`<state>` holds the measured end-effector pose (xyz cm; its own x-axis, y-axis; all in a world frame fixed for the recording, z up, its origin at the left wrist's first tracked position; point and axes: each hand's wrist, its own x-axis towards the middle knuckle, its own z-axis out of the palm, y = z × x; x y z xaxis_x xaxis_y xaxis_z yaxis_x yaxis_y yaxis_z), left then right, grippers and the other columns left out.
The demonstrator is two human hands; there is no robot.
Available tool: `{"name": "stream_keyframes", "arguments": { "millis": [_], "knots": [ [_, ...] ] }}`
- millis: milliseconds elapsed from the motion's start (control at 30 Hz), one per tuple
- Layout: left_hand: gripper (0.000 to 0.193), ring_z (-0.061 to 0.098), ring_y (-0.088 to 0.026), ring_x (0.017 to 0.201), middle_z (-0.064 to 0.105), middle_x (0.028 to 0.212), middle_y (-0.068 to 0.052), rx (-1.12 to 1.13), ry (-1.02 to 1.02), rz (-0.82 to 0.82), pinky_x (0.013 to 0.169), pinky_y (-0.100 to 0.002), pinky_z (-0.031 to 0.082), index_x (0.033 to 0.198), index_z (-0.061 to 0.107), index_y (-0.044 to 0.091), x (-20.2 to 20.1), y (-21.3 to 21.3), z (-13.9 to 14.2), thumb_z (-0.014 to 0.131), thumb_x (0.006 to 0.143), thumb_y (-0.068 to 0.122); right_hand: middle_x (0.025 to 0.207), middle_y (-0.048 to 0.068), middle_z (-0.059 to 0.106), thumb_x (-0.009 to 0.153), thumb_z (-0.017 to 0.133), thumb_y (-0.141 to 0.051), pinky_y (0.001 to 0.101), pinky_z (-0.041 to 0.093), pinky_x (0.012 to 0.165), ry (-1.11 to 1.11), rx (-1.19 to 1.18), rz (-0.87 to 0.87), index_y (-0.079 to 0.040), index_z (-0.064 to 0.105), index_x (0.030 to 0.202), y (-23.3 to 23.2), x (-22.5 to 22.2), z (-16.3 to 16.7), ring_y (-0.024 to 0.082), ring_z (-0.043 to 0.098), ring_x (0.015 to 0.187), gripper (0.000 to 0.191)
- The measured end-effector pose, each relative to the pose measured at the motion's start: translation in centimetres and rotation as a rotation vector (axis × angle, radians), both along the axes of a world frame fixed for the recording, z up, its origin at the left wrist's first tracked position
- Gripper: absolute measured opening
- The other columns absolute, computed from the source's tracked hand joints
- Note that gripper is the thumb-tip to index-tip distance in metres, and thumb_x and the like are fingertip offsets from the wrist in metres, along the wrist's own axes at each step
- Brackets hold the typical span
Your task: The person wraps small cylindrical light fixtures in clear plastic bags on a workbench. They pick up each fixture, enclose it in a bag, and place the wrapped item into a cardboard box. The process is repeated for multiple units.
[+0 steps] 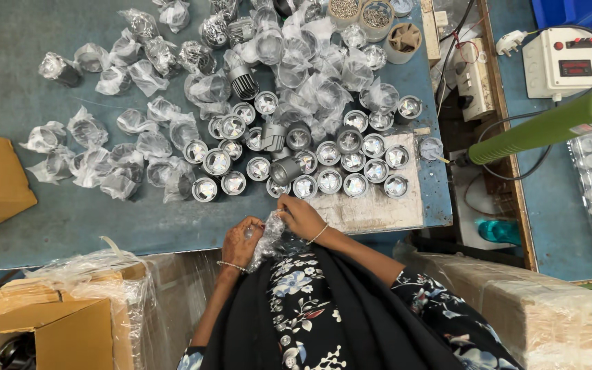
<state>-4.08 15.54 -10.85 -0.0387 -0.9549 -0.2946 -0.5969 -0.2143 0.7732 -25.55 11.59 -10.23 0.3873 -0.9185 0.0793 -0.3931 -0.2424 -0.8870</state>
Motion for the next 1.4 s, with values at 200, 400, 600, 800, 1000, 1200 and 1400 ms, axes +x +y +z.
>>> {"name": "stream_keyframes", "arguments": {
  "millis": [200,400,600,800,1000,1200,1400],
  "knots": [
    [0.024,0.073,-0.028,0.085,0.075,0.09,-0.012,-0.037,0.064,0.037,0.08,-0.037,0.054,0.099,0.069,0.007,-0.4,-0.2,-2.5,0.064,0.087,0.027,0.11,0.018,0.057,0.09,0.067,-0.01,0.0442,0.049,0.089,0.059,-0.172,0.007,-0.002,0.054,0.112,0.4,-0.7,1.3,0.04,0.058,0.104,0.027],
    [0.021,0.07,-0.028,0.084,0.072,0.09,-0.013,-0.085,0.041,0.001,0.077,-0.04,0.052,0.1,0.066,0.008,0.4,-0.4,-1.9,0.065,0.089,0.026,0.113,0.018,0.052,0.083,0.075,-0.011,0.0431,0.044,0.094,0.11,-0.127,0.129,0.002,0.057,0.117,0.4,-1.0,2.4,0.038,0.052,0.107,0.04],
    [0.017,0.068,-0.029,0.075,0.069,0.085,-0.011,0.062,0.077,-0.163,0.072,-0.038,0.052,0.1,0.062,0.008,0.5,-1.2,-0.8,0.064,0.087,0.019,0.116,0.014,0.055,0.089,0.068,-0.003,0.0384,0.05,0.092,0.078,-0.073,0.127,-0.001,0.061,0.121,0.3,-0.5,1.0,0.031,0.059,0.108,0.033],
    [0.016,0.071,-0.03,0.084,0.072,0.09,-0.013,-0.073,0.168,-0.274,0.077,-0.039,0.053,0.097,0.063,0.008,0.6,-1.9,-1.8,0.065,0.093,0.023,0.105,0.013,0.06,0.084,0.073,-0.005,0.042,0.05,0.086,0.064,-0.158,0.14,0.0,0.063,0.104,-0.2,-0.2,0.2,0.035,0.059,0.103,0.023],
    [0.018,0.069,-0.037,0.086,0.071,0.091,-0.017,-0.105,0.109,-0.426,0.076,-0.044,0.053,0.091,0.062,0.007,0.9,-3.5,-2.6,0.064,0.094,0.025,0.098,0.013,0.062,0.082,0.067,-0.001,0.044,0.05,0.081,0.133,-0.131,-0.041,-0.002,0.06,0.095,0.1,1.1,-0.4,0.036,0.06,0.1,0.015],
    [0.02,0.065,-0.04,0.079,0.068,0.085,-0.02,-0.025,0.022,-0.378,0.071,-0.048,0.05,0.091,0.061,0.007,0.5,-3.8,-2.1,0.062,0.093,0.027,0.093,0.017,0.062,0.085,0.062,0.002,0.046,0.051,0.077,0.07,0.055,-0.191,-0.001,0.059,0.094,0.2,1.5,-1.3,0.04,0.063,0.089,0.011],
    [0.021,0.065,-0.043,0.085,0.069,0.088,-0.021,-0.111,0.129,-0.391,0.073,-0.048,0.051,0.097,0.063,0.008,0.9,-3.8,-1.8,0.061,0.094,0.029,0.095,0.014,0.071,0.089,0.069,-0.001,0.04,0.055,0.08,-0.075,0.121,-0.113,-0.001,0.064,0.094,-0.7,0.6,-2.9,0.03,0.07,0.089,0.007]
  ]
}}
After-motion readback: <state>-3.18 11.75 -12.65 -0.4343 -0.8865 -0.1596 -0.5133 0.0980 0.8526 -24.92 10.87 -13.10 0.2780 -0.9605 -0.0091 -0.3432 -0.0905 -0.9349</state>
